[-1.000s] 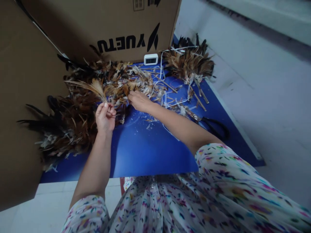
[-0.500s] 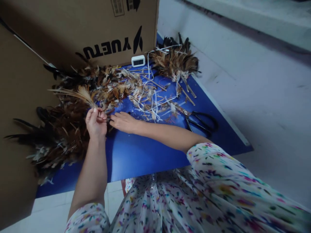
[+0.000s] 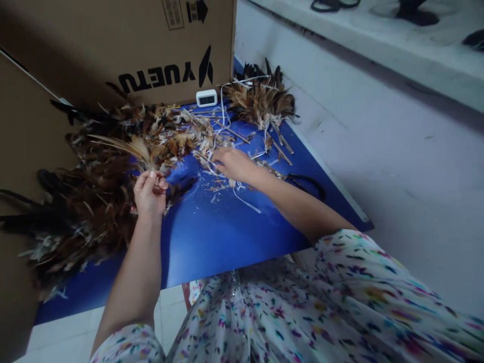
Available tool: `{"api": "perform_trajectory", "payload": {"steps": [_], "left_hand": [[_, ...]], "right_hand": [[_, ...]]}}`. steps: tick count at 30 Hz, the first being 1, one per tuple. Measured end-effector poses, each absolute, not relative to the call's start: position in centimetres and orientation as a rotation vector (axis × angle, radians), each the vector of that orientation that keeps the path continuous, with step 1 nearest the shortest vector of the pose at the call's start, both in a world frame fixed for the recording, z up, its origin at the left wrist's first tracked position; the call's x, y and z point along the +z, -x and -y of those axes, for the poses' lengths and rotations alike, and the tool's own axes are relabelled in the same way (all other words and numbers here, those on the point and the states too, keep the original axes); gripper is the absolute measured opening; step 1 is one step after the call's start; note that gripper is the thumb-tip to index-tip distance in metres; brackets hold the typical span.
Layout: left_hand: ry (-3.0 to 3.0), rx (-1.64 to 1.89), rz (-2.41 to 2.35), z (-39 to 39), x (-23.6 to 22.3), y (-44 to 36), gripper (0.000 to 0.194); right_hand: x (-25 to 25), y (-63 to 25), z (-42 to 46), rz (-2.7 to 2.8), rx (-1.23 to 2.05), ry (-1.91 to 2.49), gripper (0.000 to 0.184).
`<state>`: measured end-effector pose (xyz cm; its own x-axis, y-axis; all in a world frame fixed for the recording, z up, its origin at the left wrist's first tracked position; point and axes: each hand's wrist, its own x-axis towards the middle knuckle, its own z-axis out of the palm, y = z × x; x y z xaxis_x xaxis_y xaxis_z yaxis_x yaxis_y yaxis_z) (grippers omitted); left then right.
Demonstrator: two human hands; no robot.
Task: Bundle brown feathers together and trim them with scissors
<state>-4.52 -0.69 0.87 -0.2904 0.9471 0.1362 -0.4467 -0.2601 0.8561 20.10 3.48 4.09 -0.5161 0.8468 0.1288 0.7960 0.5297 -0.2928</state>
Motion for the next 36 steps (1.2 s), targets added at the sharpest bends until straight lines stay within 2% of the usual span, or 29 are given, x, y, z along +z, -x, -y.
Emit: {"api": "perform_trajectory", "payload": {"steps": [8,17,23,28,36], "left_hand": [[-0.863,1.617,-0.884,1.2,0.4,3.0,0.028],[-0.876,1.557,-0.912,1.6,0.5,2.2,0.028],[-0.858,1.551,-0.917,1.7,0.6,2.0,0.031],[-0.888,1.540,-0.915,1.8,0.5,1.7,0.031],[-0.940,1.502,-0.929,1.9,0.4,1.7,0.029]], "right_hand": [[4.1,-26.8,-2.8,2.522,0.323,1.520,0.022],[3.8,-27.2,-1.2,2.706,0.375,1.509,0.030],[2.1,-26.2,-2.4,2.640,0.405,1.483,0.007],[1.7,-25.2,-3.3,2.639,0.305,1.489,0.015],[3.2,-24.5,-6.8,2.573,0.093,1.487,0.016]]}}
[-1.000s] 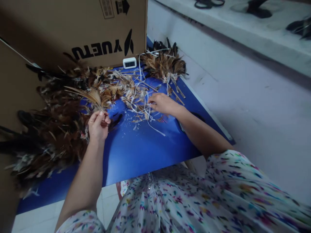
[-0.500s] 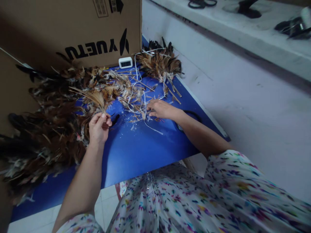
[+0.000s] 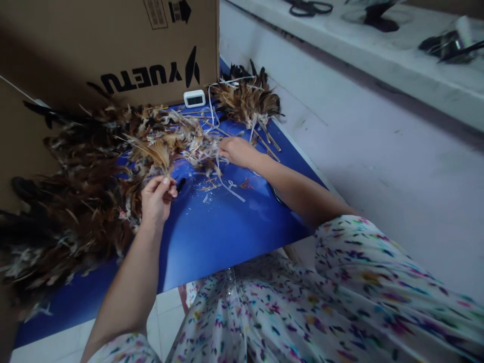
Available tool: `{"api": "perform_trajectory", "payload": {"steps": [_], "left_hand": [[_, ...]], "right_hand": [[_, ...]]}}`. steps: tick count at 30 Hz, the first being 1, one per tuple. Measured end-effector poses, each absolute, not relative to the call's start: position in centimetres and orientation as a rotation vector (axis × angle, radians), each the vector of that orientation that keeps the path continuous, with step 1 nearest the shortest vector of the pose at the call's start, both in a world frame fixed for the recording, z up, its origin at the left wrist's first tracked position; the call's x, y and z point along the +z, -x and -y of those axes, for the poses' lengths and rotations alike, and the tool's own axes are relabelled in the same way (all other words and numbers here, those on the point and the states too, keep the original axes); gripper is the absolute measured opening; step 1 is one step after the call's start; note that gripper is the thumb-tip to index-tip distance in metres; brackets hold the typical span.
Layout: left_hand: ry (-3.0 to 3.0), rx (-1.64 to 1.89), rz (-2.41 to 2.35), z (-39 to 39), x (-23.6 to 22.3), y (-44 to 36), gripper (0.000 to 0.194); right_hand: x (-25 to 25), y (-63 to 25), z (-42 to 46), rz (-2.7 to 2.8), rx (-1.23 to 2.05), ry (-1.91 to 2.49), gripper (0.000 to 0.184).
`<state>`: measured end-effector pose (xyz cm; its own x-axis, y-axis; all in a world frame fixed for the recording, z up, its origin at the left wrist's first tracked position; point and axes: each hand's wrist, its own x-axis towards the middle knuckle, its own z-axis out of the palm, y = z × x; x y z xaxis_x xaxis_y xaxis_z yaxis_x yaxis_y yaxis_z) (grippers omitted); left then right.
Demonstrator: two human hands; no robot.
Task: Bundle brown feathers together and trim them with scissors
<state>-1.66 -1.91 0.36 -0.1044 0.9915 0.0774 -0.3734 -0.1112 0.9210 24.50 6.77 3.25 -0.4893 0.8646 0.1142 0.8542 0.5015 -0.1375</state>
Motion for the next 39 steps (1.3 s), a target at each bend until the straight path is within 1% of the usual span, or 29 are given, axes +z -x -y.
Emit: {"api": "perform_trajectory", "payload": {"steps": [5,9,23,26,30,32,35,39], "left_hand": [[-0.926,1.496,-0.929,2.0,0.4,1.6,0.028],[-0.911,1.486,-0.938,2.0,0.4,1.4,0.030],[-0.945,1.467,-0.948,1.8,0.0,1.5,0.027],[-0.941,1.453,-0.957,1.8,0.0,1.4,0.027],[-0.950,1.443,-0.966,1.9,-0.1,1.3,0.028],[-0.954,1.439,-0.970,1.9,0.0,1.2,0.029],[-0.954,1.433,-0.976,2.0,0.1,1.2,0.029],[-0.952,1.436,-0.971,2.1,0.1,1.2,0.028]], "right_hand": [[4.0,-25.5,-7.7,2.554,-0.022,1.504,0.019],[4.2,-26.9,-6.9,2.516,-0.045,1.550,0.020],[2.6,-31.0,-0.6,2.387,0.170,1.552,0.015],[2.2,-31.3,0.6,2.391,0.132,1.582,0.015],[1.8,-30.4,1.3,2.475,-0.013,1.588,0.029],[1.6,-29.5,1.3,2.513,-0.125,1.605,0.033],[1.3,-28.5,0.9,2.567,-0.229,1.634,0.026],[0.9,-28.8,0.5,2.523,-0.167,1.649,0.027]]}}
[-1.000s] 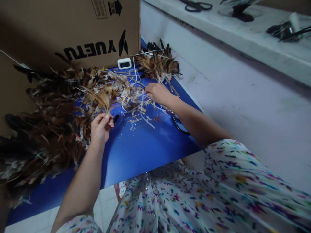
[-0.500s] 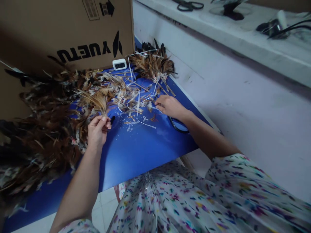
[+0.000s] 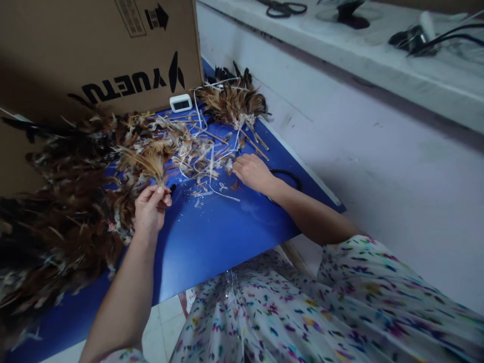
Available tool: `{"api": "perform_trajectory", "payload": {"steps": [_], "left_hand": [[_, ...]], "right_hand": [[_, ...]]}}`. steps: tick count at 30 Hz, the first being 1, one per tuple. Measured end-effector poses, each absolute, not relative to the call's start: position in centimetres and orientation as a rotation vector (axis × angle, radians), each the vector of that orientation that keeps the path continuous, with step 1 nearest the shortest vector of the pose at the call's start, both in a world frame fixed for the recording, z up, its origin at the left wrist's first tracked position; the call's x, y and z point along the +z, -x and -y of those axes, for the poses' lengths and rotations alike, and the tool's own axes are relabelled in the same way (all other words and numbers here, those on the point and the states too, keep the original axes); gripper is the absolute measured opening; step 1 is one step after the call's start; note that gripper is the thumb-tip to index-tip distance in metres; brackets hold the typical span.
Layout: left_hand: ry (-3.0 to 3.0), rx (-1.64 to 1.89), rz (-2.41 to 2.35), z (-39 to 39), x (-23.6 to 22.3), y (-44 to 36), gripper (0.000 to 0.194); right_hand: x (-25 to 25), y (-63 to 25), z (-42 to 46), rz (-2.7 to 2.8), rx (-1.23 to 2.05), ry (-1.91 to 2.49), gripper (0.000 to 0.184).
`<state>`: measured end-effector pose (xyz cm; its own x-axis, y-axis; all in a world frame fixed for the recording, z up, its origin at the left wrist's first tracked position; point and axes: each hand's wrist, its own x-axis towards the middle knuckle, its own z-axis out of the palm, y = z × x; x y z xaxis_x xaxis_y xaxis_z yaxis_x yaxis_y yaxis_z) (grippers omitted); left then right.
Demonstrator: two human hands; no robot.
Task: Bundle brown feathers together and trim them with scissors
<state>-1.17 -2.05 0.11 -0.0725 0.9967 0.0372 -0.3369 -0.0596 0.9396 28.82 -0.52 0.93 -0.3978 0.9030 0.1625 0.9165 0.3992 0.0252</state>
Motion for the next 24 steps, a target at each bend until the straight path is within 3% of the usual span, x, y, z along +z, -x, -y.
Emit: {"api": "perform_trajectory", "payload": {"steps": [7,12,17,24], "left_hand": [[-0.947,1.414,-0.966,2.1,-0.1,1.0,0.024],[-0.971,1.401,-0.981,2.1,-0.2,1.0,0.022],[-0.982,1.394,-0.978,2.2,-0.1,1.0,0.023],[-0.981,1.383,-0.959,2.4,-0.1,0.7,0.023]], "right_hand": [[1.9,-30.2,1.5,2.299,0.167,1.545,0.019],[1.5,-28.3,1.6,2.481,-0.147,1.664,0.034],[0.8,-27.0,0.8,2.584,-0.242,1.680,0.027],[1.9,-29.5,0.7,2.129,0.421,1.490,0.016]]}}
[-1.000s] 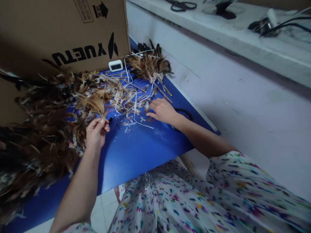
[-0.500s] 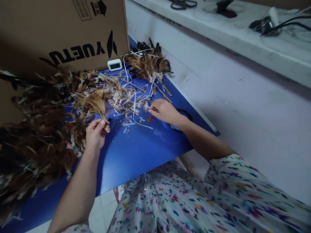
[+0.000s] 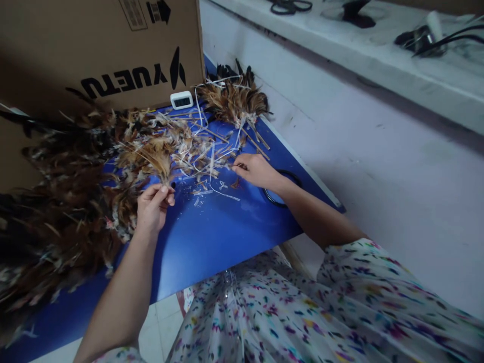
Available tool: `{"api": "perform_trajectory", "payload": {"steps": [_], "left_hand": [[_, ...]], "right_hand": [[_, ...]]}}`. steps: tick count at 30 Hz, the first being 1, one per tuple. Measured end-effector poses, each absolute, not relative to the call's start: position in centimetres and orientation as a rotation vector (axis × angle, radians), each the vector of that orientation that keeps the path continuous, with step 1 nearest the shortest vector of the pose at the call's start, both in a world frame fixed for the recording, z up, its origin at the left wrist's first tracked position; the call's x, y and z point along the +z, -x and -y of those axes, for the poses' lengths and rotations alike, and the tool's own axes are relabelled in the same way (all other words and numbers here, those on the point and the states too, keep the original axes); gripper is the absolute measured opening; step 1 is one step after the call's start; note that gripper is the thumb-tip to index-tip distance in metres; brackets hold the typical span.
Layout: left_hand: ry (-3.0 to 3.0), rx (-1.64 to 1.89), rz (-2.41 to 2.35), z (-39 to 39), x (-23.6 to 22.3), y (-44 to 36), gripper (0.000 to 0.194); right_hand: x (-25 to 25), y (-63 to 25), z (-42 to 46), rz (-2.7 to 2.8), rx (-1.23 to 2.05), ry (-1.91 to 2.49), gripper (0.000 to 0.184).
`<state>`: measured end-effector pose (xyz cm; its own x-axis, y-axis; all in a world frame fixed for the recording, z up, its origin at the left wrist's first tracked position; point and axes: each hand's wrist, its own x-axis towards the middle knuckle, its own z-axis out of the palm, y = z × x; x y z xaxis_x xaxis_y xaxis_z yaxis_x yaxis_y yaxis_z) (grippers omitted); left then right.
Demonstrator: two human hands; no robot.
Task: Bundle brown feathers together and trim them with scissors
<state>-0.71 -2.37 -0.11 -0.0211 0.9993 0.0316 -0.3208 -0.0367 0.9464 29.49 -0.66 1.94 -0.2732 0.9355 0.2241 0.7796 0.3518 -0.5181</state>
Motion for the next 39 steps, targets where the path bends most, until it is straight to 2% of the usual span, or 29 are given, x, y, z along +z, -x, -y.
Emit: {"api": "perform_trajectory", "payload": {"steps": [7,13,19,32,36,39], "left_hand": [[-0.914,1.305,-0.925,3.1,0.1,-0.2,0.023],[-0.768,1.157,-0.901,4.5,0.7,-1.9,0.027],[-0.702,1.070,-0.887,5.2,1.0,-2.5,0.029],[-0.730,1.117,-0.885,5.1,0.3,-2.7,0.016],[-0.743,1.107,-0.891,5.1,0.4,-2.7,0.018],[-0.766,1.098,-0.897,5.2,0.5,-2.8,0.022]], "right_hand": [[3.8,-29.3,1.5,1.588,1.198,1.141,0.014],[4.3,-26.3,2.1,1.421,1.536,1.026,0.015],[3.9,-23.1,2.3,1.468,1.501,1.001,0.011],[2.8,-21.4,3.3,1.456,1.462,1.019,0.010],[2.0,-20.9,3.4,1.478,1.501,0.936,0.025],[1.6,-20.6,3.4,1.545,1.453,0.897,0.021]]}}
